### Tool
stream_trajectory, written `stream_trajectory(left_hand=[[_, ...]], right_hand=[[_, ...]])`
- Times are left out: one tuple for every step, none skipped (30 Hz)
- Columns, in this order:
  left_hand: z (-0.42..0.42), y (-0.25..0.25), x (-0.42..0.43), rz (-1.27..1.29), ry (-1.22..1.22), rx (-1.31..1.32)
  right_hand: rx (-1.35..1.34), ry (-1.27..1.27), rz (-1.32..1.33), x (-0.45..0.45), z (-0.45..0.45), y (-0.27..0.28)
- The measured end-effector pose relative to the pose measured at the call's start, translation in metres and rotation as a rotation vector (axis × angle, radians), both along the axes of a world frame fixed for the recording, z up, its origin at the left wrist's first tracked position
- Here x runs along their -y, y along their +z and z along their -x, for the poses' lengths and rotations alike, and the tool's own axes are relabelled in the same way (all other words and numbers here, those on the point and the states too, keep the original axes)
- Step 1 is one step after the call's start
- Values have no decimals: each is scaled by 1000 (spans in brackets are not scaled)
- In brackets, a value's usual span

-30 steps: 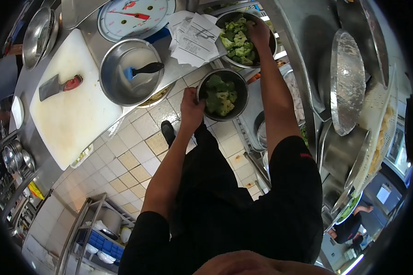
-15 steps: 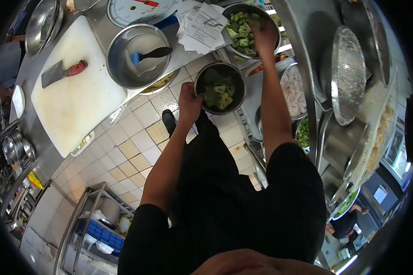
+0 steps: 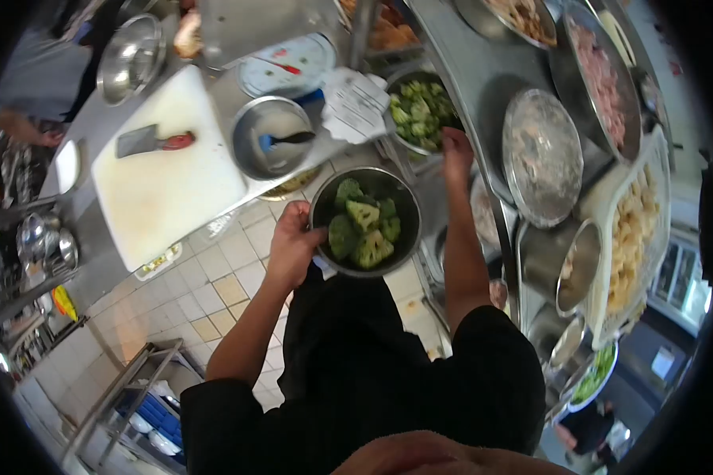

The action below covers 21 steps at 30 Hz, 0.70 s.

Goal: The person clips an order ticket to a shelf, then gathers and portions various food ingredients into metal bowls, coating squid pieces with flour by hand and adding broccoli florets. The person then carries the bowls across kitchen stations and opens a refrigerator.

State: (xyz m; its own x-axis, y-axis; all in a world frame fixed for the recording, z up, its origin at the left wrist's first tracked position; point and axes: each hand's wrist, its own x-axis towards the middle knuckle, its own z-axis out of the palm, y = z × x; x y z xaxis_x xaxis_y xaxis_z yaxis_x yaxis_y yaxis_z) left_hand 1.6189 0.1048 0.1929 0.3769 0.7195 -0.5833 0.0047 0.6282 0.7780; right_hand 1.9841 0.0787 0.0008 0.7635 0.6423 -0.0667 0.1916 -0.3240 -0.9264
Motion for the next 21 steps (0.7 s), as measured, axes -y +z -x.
stream_trajectory(left_hand=[[10,25,-14,-11,0,14],[19,51,-26,-22,-1,24],[20,76,-41,-126,52,36],[21,96,-58,-254,109,45],[15,118,-75,-296,250,47],[18,130,-98,-381,229,29],[12,143,-121,-412,217,20],[8,146,-145,-467,224,15],[13,140,-174,-477,181,-45],[7,133,-195,-503,255,8],[6,128,-214,-499,249,44],[4,128,-226,-486,242,78],[5,129,-235,-488,207,64],[6,128,-242,-483,172,50],[7,127,-246,-475,137,37],[9,126,-248,-473,126,59],[13,126,-250,-471,118,79],[15,126,-250,-469,108,97],[15,127,-249,-469,141,82],[14,129,-248,-467,135,68],[14,131,-248,-468,129,57]], right_hand=[[227,-46,66,-15,-30,-48],[145,51,-74,-30,-52,-63],[254,51,113,-48,-58,-64],[371,60,310,-66,-63,-65],[481,78,498,-85,-68,-65],[318,97,658,-97,-70,-61],[166,126,832,-110,-70,-56],[150,149,906,-117,-69,-56],[176,152,911,-121,-69,-57],[208,156,903,-125,-67,-58],[229,158,896,-127,-67,-59],[247,161,894,-128,-67,-58],[258,162,887,-129,-67,-59],[268,169,883,-130,-69,-61],[277,174,881,-130,-70,-60],[287,177,874,-130,-71,-60],[298,178,872,-130,-71,-60],[307,181,875,-130,-72,-60],[315,183,874,-130,-72,-61],[320,183,869,-130,-72,-60],[322,180,865,-129,-73,-61]])
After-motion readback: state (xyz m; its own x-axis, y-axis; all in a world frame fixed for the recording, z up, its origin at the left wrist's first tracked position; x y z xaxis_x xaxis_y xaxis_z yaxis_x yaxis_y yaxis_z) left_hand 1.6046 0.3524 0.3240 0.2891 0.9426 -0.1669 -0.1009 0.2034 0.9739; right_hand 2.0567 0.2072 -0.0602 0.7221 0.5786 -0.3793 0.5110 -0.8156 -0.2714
